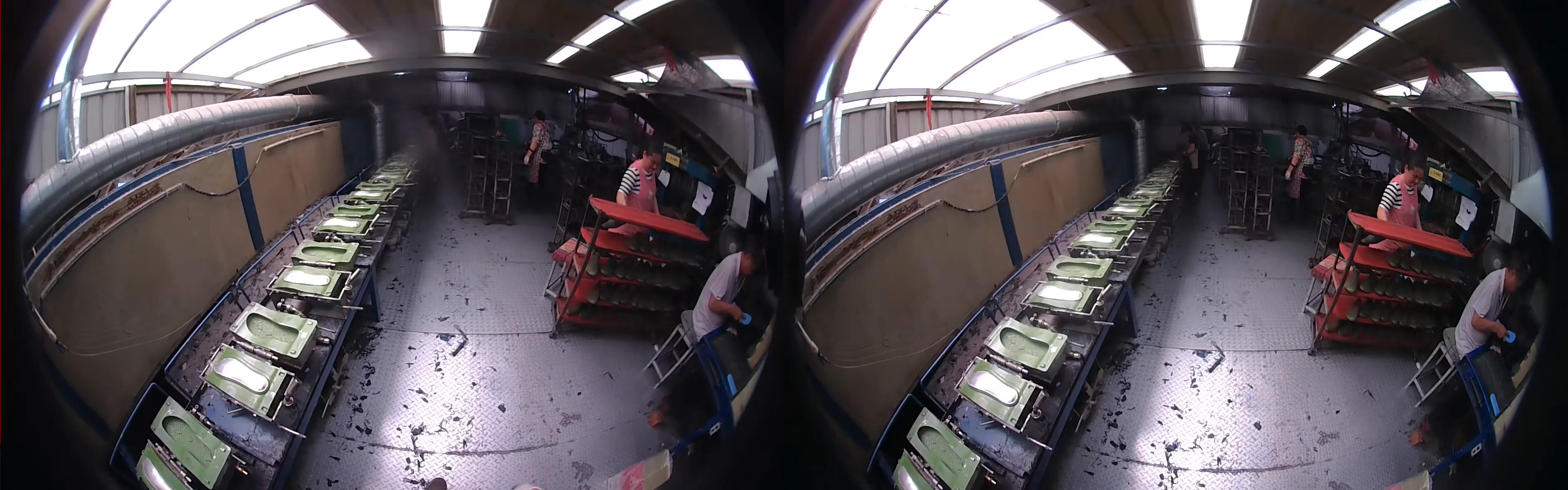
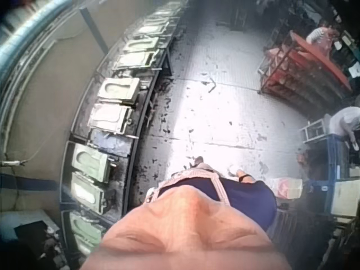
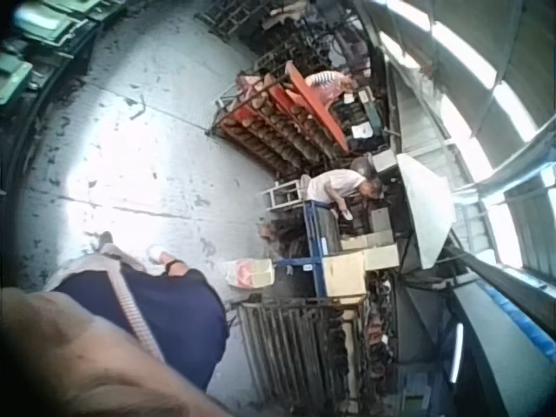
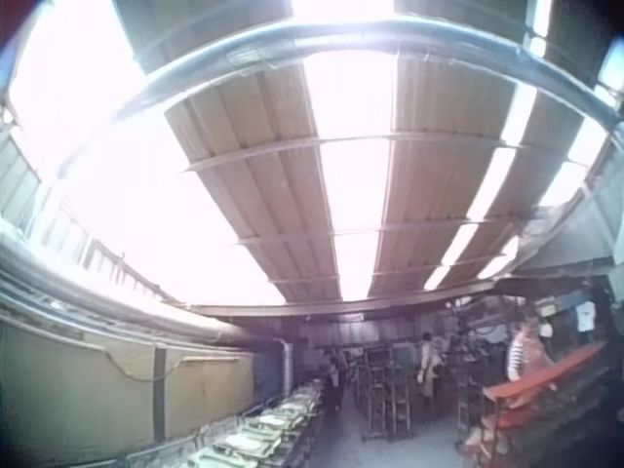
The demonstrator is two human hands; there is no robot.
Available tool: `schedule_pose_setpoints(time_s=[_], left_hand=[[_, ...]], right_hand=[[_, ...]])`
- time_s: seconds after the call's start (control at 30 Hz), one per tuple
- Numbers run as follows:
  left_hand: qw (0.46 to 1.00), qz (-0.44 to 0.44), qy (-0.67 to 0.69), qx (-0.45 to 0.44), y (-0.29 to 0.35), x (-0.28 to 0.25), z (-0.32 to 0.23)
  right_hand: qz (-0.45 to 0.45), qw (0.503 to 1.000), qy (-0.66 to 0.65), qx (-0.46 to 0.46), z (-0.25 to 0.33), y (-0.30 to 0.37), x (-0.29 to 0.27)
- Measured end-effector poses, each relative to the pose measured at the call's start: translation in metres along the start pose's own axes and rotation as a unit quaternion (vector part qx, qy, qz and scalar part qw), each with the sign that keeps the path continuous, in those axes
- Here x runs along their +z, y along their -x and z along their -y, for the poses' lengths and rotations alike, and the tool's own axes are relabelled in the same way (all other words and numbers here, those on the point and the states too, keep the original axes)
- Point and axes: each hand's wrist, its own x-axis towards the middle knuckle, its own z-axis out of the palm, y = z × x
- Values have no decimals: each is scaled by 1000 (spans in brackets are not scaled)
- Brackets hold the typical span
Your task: Adjusting clothing or protective gear before working in a shoe manufacturing facility.
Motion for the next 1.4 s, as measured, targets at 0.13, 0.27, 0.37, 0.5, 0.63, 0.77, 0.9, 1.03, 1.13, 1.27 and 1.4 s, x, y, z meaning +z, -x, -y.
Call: schedule_pose_setpoints(time_s=[0.13, 0.27, 0.37, 0.5, 0.63, 0.77, 0.9, 1.03, 1.13, 1.27, 1.4], left_hand=[[990, -5, 118, -83, -59, -21, -34], [964, -24, 208, -166, -103, -49, -90], [814, -284, -491, 129, -222, -52, -54], [991, -82, 106, 27, -311, -191, -221], [987, -5, 94, 128, -420, -311, -352], [969, 55, -37, 238, -523, -410, -461], [949, 100, -154, 256, -640, -463, -521], [941, 104, -147, 285, -722, -479, -582], [951, 115, -87, 272, -738, -499, -642], [983, 108, -25, 150, -827, -470, -609], [970, 79, -214, 87, -865, -442, -509]], right_hand=[[82, 997, 11, 10, -20, -93, -87], [26, 998, -17, 54, 70, -136, -216], [22, 998, -58, -13, 123, -174, -306], [-9, 987, -163, 4, 126, -232, -341], [-283, 958, 18, -27, 85, -309, -355], [-269, 963, 27, 10, 75, -340, -430], [-232, 972, 25, 17, 88, -381, -480], [-216, 976, 21, 22, 83, -442, -548], [-203, 979, 10, 30, 71, -483, -588], [-197, 980, 14, 15, 58, -552, -681], [-179, 984, 14, -6, 33, -605, -764]])
